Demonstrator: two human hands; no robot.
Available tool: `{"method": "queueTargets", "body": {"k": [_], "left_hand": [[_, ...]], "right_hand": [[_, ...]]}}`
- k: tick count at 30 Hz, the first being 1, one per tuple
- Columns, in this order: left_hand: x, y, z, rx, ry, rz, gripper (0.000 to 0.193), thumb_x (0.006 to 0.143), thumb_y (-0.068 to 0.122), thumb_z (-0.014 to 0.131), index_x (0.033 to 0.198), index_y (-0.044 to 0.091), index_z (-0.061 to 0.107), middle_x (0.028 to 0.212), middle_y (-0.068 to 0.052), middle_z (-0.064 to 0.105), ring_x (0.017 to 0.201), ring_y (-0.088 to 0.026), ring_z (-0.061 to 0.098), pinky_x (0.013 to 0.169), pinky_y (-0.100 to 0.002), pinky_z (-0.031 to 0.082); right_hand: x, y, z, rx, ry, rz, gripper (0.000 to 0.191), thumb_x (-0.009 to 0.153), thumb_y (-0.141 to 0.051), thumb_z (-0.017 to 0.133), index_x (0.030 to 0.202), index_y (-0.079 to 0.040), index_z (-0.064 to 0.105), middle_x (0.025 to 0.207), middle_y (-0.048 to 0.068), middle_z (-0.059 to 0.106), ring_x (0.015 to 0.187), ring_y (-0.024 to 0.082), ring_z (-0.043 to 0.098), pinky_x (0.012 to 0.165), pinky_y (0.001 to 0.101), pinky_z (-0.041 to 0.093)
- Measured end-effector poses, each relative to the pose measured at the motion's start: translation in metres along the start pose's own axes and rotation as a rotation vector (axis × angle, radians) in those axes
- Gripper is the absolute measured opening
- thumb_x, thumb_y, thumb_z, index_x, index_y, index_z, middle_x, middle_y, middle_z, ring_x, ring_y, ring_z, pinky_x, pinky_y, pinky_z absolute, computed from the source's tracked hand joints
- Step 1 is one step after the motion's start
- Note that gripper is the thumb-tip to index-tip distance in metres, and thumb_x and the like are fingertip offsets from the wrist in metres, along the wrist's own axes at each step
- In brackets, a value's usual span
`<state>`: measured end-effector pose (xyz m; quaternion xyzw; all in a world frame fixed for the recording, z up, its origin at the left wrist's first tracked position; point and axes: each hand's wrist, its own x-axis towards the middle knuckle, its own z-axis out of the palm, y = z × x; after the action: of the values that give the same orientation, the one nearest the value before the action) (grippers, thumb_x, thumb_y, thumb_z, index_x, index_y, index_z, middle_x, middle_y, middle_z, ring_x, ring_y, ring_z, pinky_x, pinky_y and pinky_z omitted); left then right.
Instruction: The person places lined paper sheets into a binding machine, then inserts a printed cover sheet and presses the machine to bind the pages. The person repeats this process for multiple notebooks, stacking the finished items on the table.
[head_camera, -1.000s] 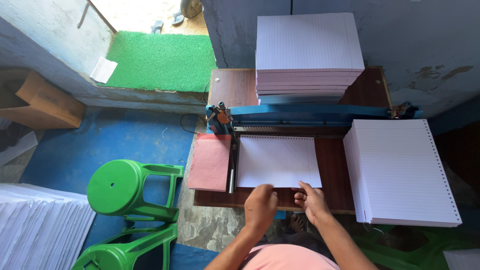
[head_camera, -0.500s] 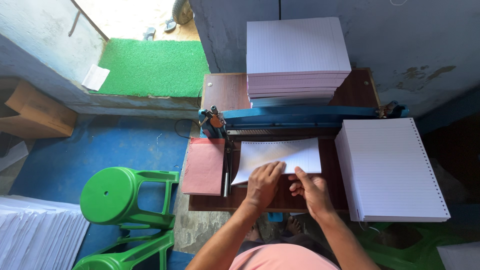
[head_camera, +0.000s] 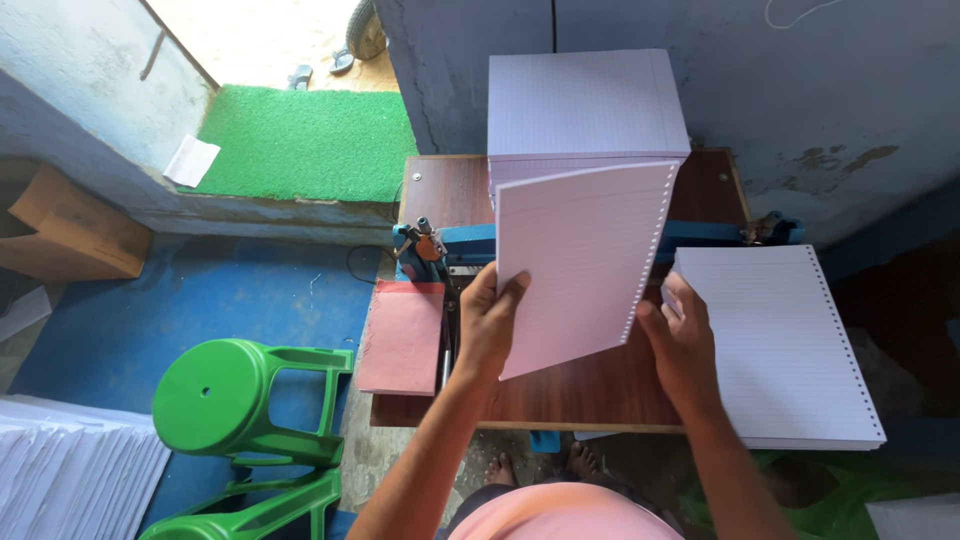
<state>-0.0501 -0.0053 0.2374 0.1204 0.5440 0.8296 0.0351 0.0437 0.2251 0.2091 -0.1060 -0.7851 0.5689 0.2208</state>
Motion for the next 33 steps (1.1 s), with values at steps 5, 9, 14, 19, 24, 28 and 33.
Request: {"method": "queueTargets", "body": {"k": [5, 9, 14, 19, 24, 28, 33], "left_hand": [[0.008, -0.004, 0.009, -0.156, 0.015, -0.153, 0.017, 0.1, 0.012, 0.064, 0.113, 0.002, 0.071, 0.096, -0.003, 0.073, 0.088, -0.008, 0.065, 0.081, -0.027, 0.054], [0.012, -0.02, 0.019, -0.087, -0.003, -0.152, 0.019, 0.103, 0.016, 0.064, 0.112, 0.0, 0.07, 0.096, -0.005, 0.071, 0.092, -0.01, 0.064, 0.088, -0.031, 0.054], [0.017, -0.055, 0.05, -0.09, 0.028, -0.386, 0.021, 0.094, 0.014, 0.066, 0.105, -0.003, 0.07, 0.092, -0.013, 0.073, 0.085, -0.019, 0.068, 0.08, -0.038, 0.058], [0.017, -0.079, 0.096, 0.034, -0.055, -0.566, 0.027, 0.094, 0.013, 0.064, 0.114, -0.004, 0.067, 0.102, -0.02, 0.073, 0.092, -0.027, 0.071, 0.082, -0.042, 0.06], [0.01, -0.095, 0.14, 0.152, -0.198, -0.653, 0.036, 0.095, 0.015, 0.059, 0.125, -0.005, 0.06, 0.11, -0.021, 0.071, 0.102, -0.033, 0.073, 0.087, -0.049, 0.063], [0.015, -0.109, 0.167, 0.209, -0.266, -0.658, 0.032, 0.095, 0.015, 0.061, 0.117, -0.008, 0.064, 0.105, -0.024, 0.072, 0.096, -0.032, 0.075, 0.083, -0.043, 0.066], [0.018, -0.124, 0.184, 0.313, -0.276, -0.679, 0.027, 0.093, 0.013, 0.065, 0.108, -0.009, 0.067, 0.099, -0.023, 0.073, 0.087, -0.029, 0.076, 0.072, -0.037, 0.067]], "right_hand": [[0.015, 0.002, -0.03, 0.085, -0.129, 0.368, 0.044, 0.099, -0.034, 0.072, 0.121, 0.004, 0.073, 0.095, 0.013, 0.07, 0.092, 0.021, 0.061, 0.084, 0.0345, 0.05], [0.011, 0.004, -0.055, 0.223, -0.08, 0.338, 0.026, 0.092, -0.02, 0.075, 0.108, 0.001, 0.074, 0.087, 0.006, 0.073, 0.08, 0.012, 0.067, 0.074, 0.0272, 0.055], [0.005, 0.011, -0.092, 0.093, -0.055, 0.296, 0.019, 0.092, -0.014, 0.072, 0.101, 0.003, 0.075, 0.082, 0.011, 0.075, 0.066, 0.015, 0.07, 0.06, 0.0265, 0.059], [0.002, 0.025, -0.149, -0.128, 0.054, 0.39, 0.022, 0.092, -0.014, 0.072, 0.103, 0.005, 0.074, 0.085, 0.017, 0.076, 0.068, 0.018, 0.072, 0.061, 0.0297, 0.06], [-0.003, 0.042, -0.201, -0.192, 0.143, 0.508, 0.025, 0.091, -0.012, 0.072, 0.108, 0.006, 0.074, 0.087, 0.019, 0.076, 0.069, 0.021, 0.072, 0.061, 0.0304, 0.059], [-0.003, 0.051, -0.228, -0.267, 0.185, 0.575, 0.026, 0.092, -0.013, 0.073, 0.11, 0.007, 0.075, 0.085, 0.021, 0.076, 0.068, 0.023, 0.07, 0.06, 0.0298, 0.055], [-0.004, 0.06, -0.244, -0.378, 0.186, 0.641, 0.028, 0.091, -0.016, 0.074, 0.109, 0.006, 0.077, 0.085, 0.023, 0.078, 0.069, 0.025, 0.072, 0.061, 0.0313, 0.055]]}}
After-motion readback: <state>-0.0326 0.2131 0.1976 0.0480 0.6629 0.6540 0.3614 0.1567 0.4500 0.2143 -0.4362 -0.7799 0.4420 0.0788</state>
